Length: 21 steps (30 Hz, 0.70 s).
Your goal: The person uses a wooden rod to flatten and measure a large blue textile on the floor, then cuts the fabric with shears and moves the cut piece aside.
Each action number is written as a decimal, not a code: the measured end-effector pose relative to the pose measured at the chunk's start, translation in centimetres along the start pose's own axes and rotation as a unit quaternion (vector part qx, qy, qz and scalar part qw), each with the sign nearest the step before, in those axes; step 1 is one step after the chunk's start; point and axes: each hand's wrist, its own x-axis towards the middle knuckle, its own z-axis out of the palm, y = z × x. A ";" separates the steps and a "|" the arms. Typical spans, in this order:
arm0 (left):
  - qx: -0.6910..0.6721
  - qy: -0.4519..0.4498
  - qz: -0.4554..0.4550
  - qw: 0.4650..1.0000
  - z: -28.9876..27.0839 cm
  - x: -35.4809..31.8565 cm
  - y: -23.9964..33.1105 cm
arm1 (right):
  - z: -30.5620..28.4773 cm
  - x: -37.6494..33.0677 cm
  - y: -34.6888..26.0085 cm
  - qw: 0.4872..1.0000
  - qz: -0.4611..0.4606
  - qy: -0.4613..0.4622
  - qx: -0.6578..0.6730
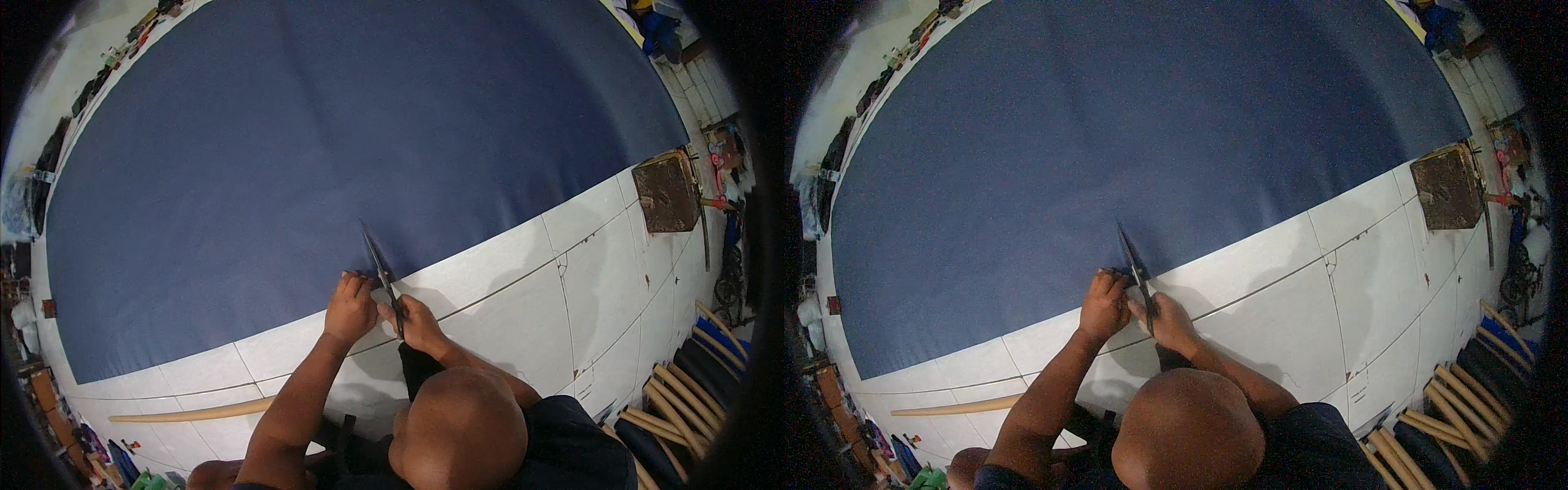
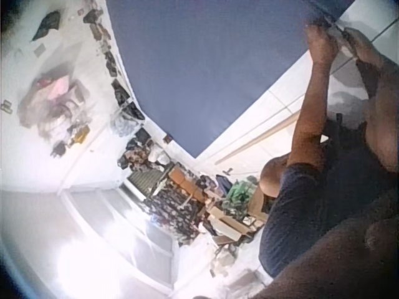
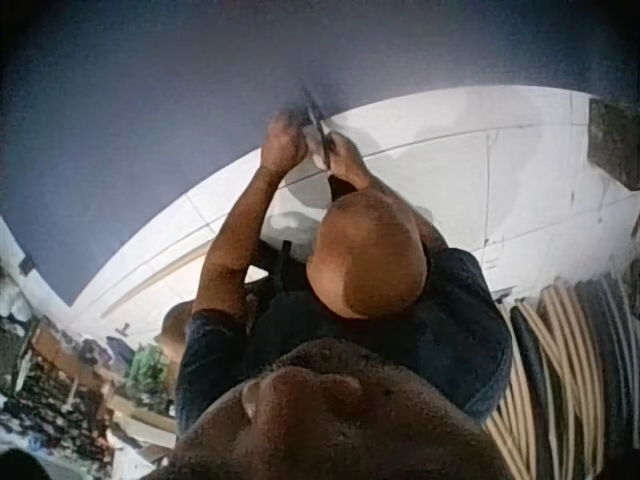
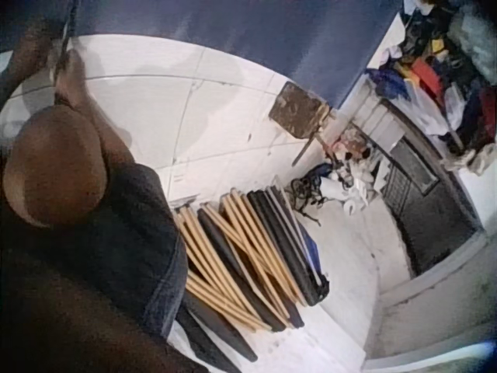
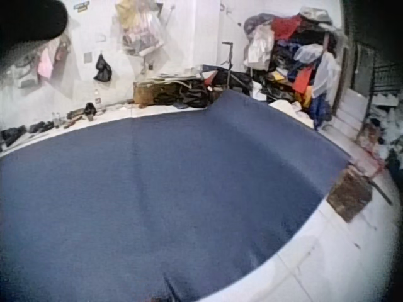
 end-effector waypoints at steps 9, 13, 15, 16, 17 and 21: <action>0.068 -0.057 -0.028 0.996 0.5 -1.6 0.8 | 0.3 5.0 -3.6 0.997 -0.057 0.054 0.007; 0.058 -0.070 -0.024 0.996 0.1 -1.6 1.0 | 0.0 5.5 -3.3 0.998 -0.039 0.047 0.032; 0.048 -0.072 -0.028 0.996 -0.2 -1.9 1.1 | 0.2 5.7 -3.3 0.999 -0.022 0.036 -0.006; 0.052 -0.077 -0.024 0.995 -0.4 -1.6 1.2 | 0.2 6.0 -3.1 0.999 -0.011 0.031 -0.026; 0.057 -0.082 -0.020 0.995 -0.6 -1.2 1.2 | 0.3 7.2 -3.1 0.998 -0.025 0.048 -0.024; 0.062 -0.100 -0.023 0.993 -1.1 -1.0 1.6 | -0.5 10.7 -6.5 1.000 -0.004 0.006 0.011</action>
